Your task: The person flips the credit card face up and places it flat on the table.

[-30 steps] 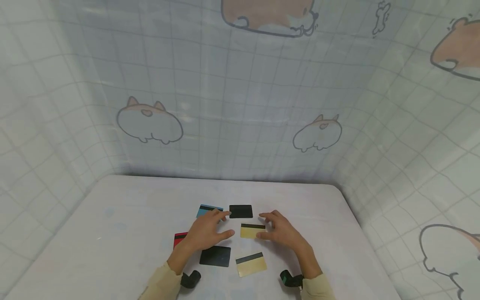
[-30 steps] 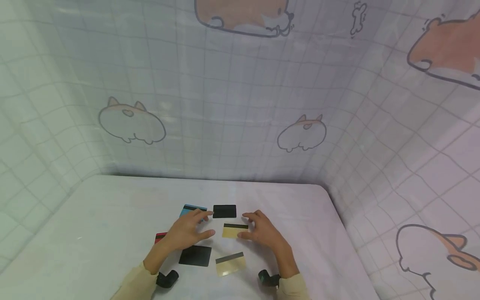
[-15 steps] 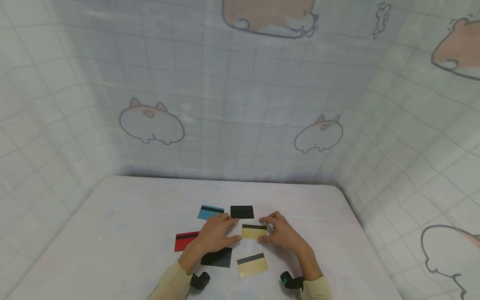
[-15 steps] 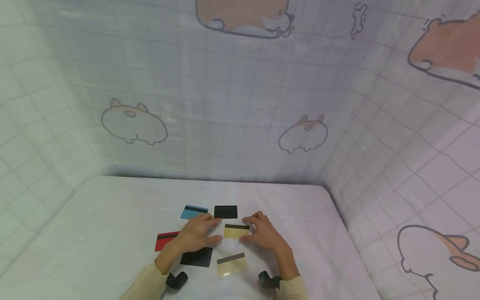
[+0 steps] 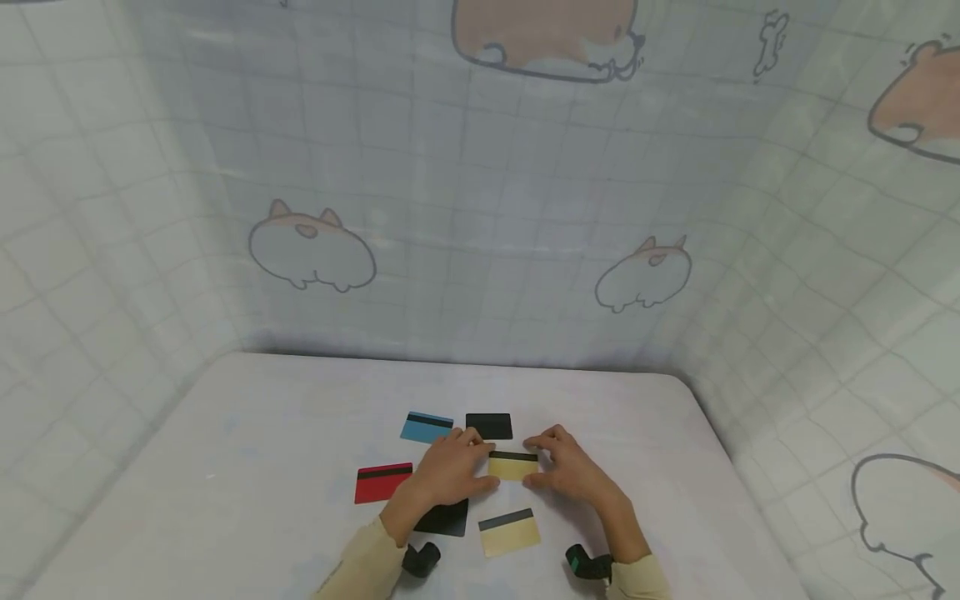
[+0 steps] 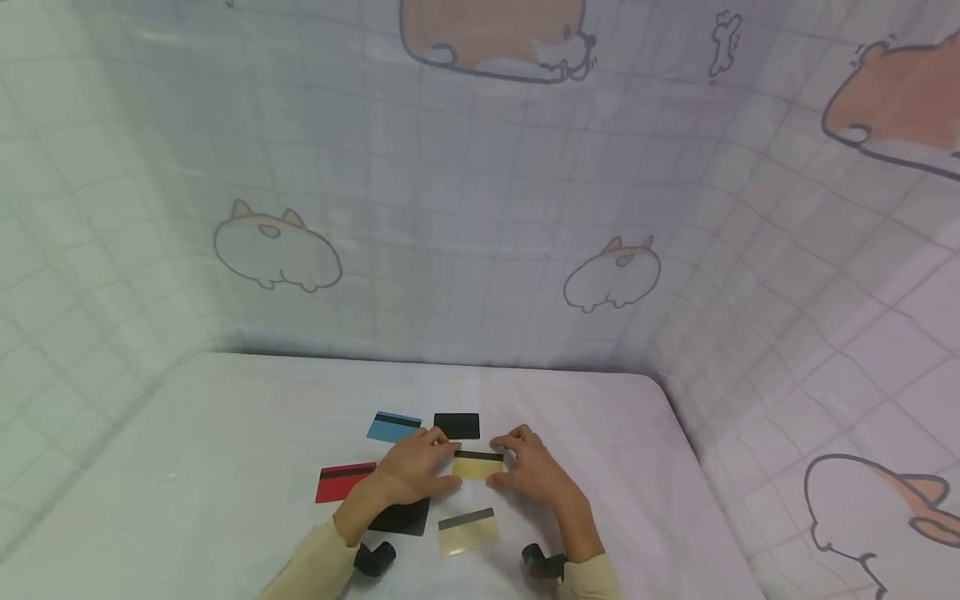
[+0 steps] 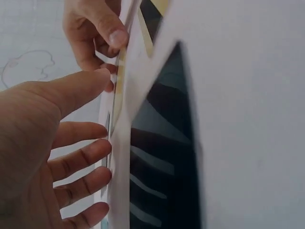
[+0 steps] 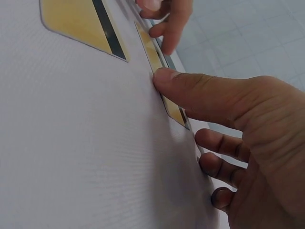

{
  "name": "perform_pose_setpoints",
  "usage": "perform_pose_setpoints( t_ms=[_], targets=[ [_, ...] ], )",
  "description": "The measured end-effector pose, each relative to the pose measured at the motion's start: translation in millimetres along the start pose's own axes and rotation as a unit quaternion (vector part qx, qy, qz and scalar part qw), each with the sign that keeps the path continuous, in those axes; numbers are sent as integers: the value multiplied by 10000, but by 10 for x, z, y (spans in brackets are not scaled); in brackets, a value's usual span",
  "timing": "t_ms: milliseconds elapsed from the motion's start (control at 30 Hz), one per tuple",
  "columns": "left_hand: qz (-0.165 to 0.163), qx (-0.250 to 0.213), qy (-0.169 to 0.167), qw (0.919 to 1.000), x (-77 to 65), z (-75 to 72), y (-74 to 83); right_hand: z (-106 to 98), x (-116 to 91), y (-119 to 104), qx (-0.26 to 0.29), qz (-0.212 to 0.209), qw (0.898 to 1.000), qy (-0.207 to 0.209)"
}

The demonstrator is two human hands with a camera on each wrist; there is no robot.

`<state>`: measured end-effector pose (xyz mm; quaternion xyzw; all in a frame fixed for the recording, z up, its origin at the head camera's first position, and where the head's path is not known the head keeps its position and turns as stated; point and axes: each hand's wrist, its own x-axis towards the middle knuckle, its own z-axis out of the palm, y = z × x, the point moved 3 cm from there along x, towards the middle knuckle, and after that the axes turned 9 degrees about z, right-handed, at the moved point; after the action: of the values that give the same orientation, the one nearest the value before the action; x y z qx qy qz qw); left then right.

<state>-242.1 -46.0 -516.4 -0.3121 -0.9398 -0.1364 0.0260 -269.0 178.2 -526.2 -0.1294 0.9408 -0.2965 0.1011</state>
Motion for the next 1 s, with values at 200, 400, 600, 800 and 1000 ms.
perform_pose_setpoints(
  t_ms=[200,400,600,800,1000],
  targets=[
    [-120,79,11,9999,44,22,67,21,-5,28,160,-99,9998,-78],
    [-246,74,62,9997,36,32,84,39,-20,6,176,-17,9998,-92],
    [-204,30,173,9996,37,49,64,24,-46,-24,190,-29,9998,-108],
    [-140,14,158,9998,45,20,72,28,-43,-15,86,43,9999,-59],
    [-109,28,157,9998,46,21,84,34,-50,-8,94,84,9999,-48]
  ],
)
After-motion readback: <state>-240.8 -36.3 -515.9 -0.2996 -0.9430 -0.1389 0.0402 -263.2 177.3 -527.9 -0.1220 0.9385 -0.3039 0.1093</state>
